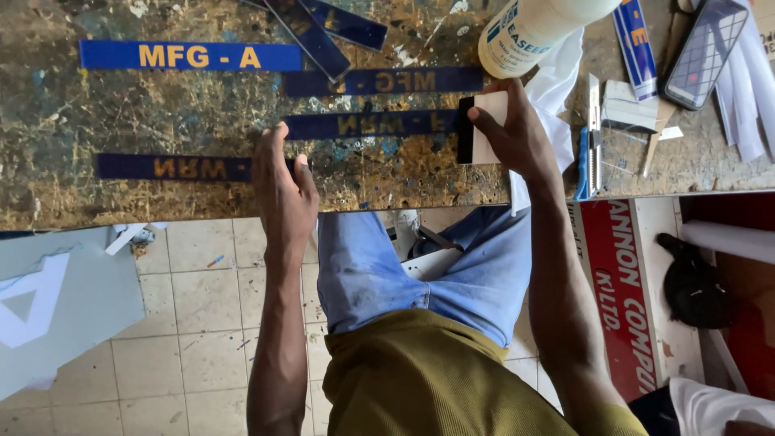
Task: Cleaning blue acrylic strips using a cloth and a squeegee on a workbench in a sign shop.
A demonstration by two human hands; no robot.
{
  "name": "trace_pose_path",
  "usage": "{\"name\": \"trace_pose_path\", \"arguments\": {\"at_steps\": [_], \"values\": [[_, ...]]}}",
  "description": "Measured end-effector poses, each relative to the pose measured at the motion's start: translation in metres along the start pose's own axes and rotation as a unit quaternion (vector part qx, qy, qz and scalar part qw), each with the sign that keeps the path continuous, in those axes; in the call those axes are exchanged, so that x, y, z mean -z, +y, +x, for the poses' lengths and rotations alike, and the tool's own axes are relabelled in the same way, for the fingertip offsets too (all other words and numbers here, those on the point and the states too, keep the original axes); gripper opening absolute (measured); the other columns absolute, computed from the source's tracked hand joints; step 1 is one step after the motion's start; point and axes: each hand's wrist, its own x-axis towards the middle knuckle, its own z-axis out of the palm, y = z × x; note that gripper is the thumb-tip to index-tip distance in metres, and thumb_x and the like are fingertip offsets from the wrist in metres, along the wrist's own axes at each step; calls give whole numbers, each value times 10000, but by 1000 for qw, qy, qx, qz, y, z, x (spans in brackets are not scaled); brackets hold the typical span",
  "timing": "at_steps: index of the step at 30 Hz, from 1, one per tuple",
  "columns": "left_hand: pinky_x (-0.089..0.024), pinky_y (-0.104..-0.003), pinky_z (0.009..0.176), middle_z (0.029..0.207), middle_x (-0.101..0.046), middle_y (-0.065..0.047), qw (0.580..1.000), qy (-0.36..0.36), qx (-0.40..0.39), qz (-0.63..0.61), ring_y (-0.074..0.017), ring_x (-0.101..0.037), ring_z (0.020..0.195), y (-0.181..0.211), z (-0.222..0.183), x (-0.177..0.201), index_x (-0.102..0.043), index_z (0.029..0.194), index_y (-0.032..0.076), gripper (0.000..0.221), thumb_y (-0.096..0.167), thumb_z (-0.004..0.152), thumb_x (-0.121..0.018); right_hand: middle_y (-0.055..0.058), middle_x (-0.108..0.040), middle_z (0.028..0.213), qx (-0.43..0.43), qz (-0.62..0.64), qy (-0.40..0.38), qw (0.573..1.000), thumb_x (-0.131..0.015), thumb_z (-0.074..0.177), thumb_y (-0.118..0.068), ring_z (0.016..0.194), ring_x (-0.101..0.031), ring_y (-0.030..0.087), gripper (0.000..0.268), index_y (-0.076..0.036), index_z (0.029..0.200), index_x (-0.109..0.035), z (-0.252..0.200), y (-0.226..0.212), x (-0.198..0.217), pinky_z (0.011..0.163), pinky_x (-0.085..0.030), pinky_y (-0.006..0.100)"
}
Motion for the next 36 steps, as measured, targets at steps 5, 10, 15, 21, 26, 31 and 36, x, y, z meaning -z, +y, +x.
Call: {"name": "trace_pose_path", "arguments": {"at_steps": [5,10,15,21,26,31,36], "values": [[-532,-591,1329,1674,-549,-209,999,17,-41,-4,-409,-537,1577,-6,2,2,-436,1687,42,412,152,1291,-452,222,-675,1298,-19,-18,18,999,-652,1143,-317,1003,-634,342,361,-116,1368,-455,7,0,-10,763,-506,494],[-527,-600,1353,1647,-570,-204,999,6,-30,-21,-405,-480,1611,-10,2,2,-501,1647,32,384,82,1267,-480,188,-652,1126,27,0,34,999,-699,1179,-154,807,-657,256,338,-107,1345,-408,20,6,-40,577,-561,374],[-575,-593,1333,1659,-545,-213,999,9,-20,-48,-397,-515,1594,-9,-1,5,-503,1645,45,379,44,1267,-473,253,-782,1025,-21,4,1,1000,-632,1194,-176,665,-768,284,292,-100,1341,-391,28,-21,-70,495,-696,400],[-596,-572,1303,1636,-571,-218,998,8,-18,-60,-392,-563,1557,-8,3,7,-524,1625,37,380,12,1249,-475,124,-595,731,-30,-40,-5,999,-581,1147,-279,555,-508,325,262,-137,1299,-421,32,-62,-88,564,-374,505],[-575,-597,1334,1654,-548,-186,996,-9,-6,-87,-384,-564,1560,-8,2,12,-469,1655,65,390,50,1266,-455,91,-470,693,6,-28,-19,999,-585,1178,-295,560,-407,291,261,-116,1299,-439,36,-69,-107,577,-316,492],[-541,-636,1353,1648,-547,-185,996,-18,3,-91,-394,-446,1633,-6,5,17,-491,1645,66,394,42,1254,-453,123,-530,707,42,-4,-33,999,-579,1184,-253,528,-427,282,233,-120,1296,-425,42,-90,-129,525,-297,484],[-556,-583,1277,1615,-599,-203,996,-19,0,-83,-389,-488,1607,-8,8,18,-533,1625,44,403,28,1225,-480,111,-442,663,72,-13,-38,997,-574,1213,-280,507,-299,264,225,-152,1339,-437,50,-99,-155,536,-198,499]]}}
